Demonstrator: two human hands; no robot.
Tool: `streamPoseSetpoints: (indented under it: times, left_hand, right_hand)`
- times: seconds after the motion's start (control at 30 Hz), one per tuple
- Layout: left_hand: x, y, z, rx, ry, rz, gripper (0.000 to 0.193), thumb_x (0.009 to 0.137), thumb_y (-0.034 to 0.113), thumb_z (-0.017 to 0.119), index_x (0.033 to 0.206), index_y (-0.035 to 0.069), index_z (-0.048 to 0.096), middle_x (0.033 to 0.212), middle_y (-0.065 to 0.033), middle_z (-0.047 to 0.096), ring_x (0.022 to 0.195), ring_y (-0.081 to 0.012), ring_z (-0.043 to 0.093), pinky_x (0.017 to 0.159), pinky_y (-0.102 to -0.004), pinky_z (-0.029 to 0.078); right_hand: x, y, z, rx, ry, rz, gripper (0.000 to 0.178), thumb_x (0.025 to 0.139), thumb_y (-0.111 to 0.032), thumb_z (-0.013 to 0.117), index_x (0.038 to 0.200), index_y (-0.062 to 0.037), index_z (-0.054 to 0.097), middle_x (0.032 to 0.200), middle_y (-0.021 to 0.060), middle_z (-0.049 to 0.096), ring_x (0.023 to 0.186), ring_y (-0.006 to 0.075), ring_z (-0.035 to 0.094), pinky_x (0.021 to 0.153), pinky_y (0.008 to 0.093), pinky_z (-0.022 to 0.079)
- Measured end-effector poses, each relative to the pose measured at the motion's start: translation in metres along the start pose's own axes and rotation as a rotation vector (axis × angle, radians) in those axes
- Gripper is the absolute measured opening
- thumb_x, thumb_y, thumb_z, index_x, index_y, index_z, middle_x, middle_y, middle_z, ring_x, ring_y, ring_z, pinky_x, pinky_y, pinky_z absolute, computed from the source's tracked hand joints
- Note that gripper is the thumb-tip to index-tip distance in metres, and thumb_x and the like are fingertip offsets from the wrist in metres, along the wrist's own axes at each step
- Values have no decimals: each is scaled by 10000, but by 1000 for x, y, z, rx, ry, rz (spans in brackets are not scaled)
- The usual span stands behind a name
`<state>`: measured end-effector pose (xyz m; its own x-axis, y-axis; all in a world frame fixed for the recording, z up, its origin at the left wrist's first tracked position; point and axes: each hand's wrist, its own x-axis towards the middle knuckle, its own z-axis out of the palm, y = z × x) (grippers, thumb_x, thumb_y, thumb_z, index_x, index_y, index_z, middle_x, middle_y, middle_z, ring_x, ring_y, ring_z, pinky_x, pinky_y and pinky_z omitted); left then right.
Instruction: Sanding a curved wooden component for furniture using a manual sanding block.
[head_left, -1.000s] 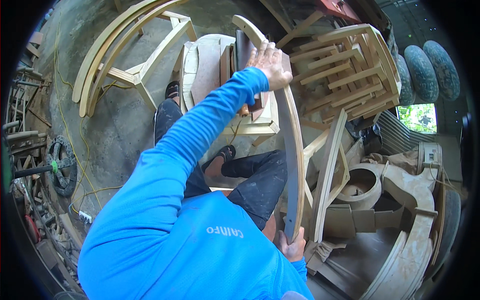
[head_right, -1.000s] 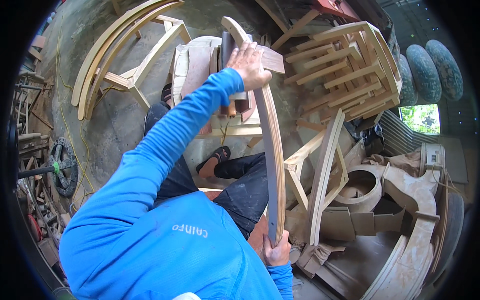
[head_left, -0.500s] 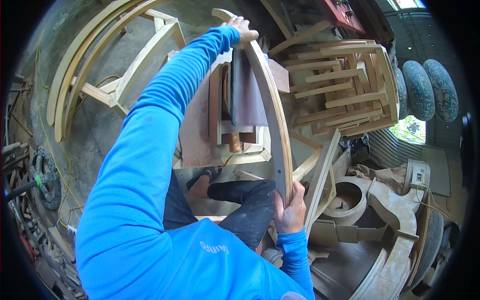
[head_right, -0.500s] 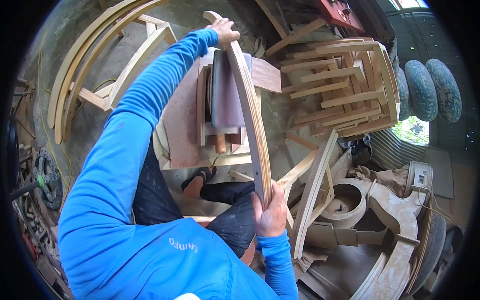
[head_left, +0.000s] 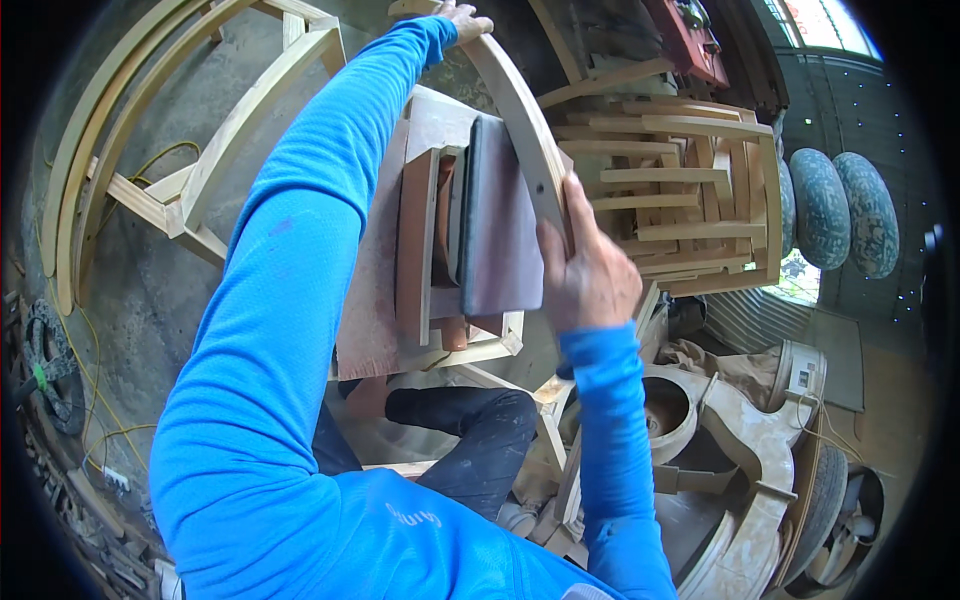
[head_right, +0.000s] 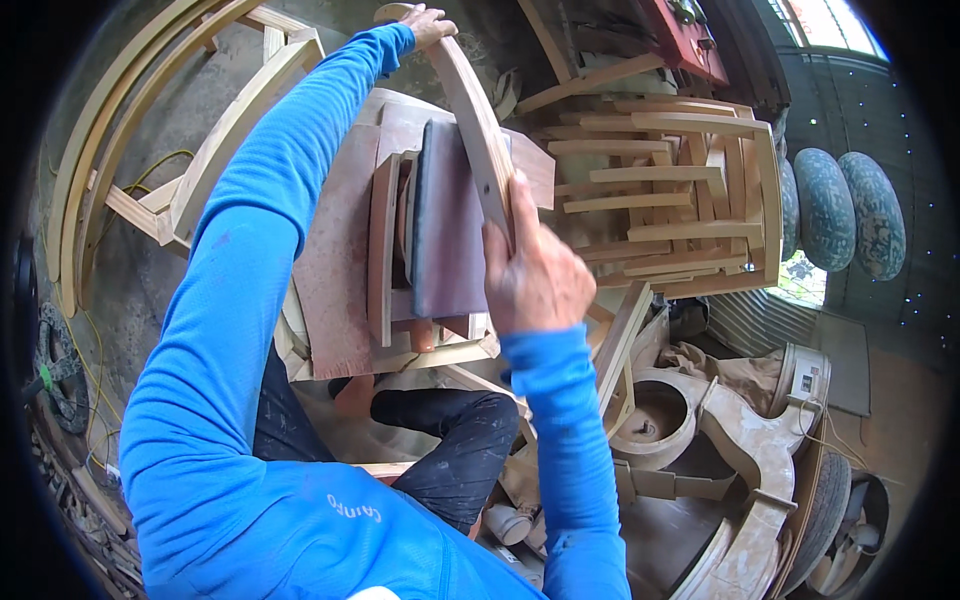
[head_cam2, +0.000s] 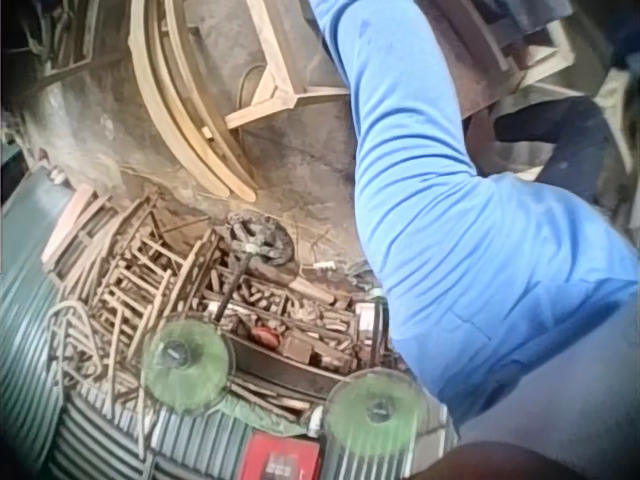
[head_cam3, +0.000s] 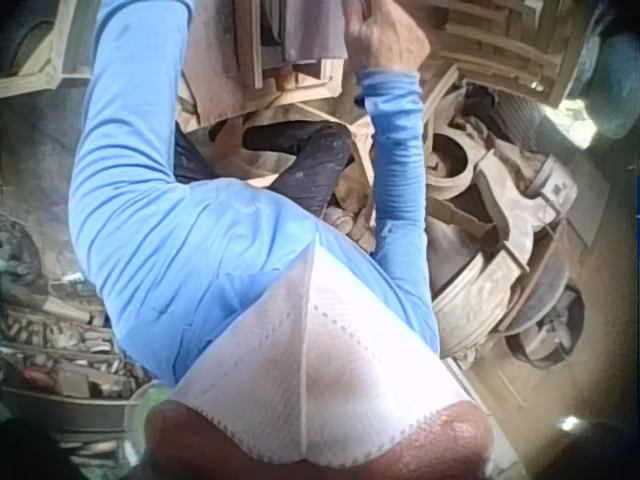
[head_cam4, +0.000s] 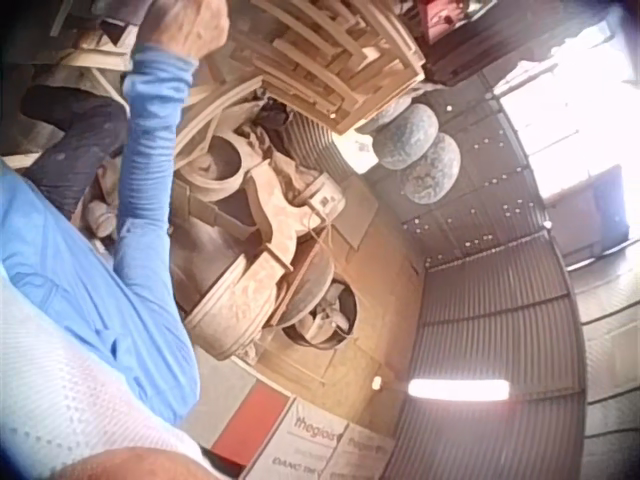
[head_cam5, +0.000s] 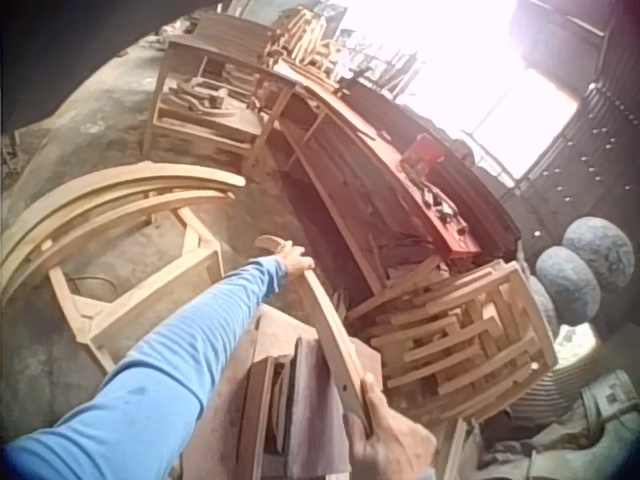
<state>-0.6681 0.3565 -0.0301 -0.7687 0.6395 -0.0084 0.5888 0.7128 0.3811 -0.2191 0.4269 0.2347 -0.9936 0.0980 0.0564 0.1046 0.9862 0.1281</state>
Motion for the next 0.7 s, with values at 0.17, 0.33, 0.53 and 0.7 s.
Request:
streamPoseSetpoints:
  times: [0.17,0.33,0.53,0.7]
  left_hand:
    - [-4,-39,-4,-7,228,-53,346,960,408,588,1281,343,698,1542,-240,458,1467,-508,329,1226,-637,195]
    - [-40,20,-56,-59,189,-74,324,949,424,599,1236,353,732,1557,-268,426,1409,-622,322,1194,-657,265]
    - [-126,78,-87,-501,479,-283,968,820,480,666,1597,37,296,1641,-230,306,1576,-378,102,1264,-585,109]
    - [-176,133,-107,-299,200,-436,827,891,500,517,1607,130,333,1716,-169,158,1599,-324,90,1271,-555,77]
  right_hand:
    - [72,-37,22,53,-5,-9,568,979,-441,598,1516,-297,484,1047,199,748,947,405,728,817,505,562]
    - [113,-44,40,34,4,59,545,976,-440,594,1500,-330,490,1127,179,749,1056,408,710,924,519,549]
    - [83,-36,36,26,53,-11,557,976,-354,621,1504,-270,462,1004,172,749,907,391,733,787,507,574]
    - [-3,-12,22,124,53,-51,661,928,-310,676,1537,-283,421,976,161,729,844,386,721,738,507,569]
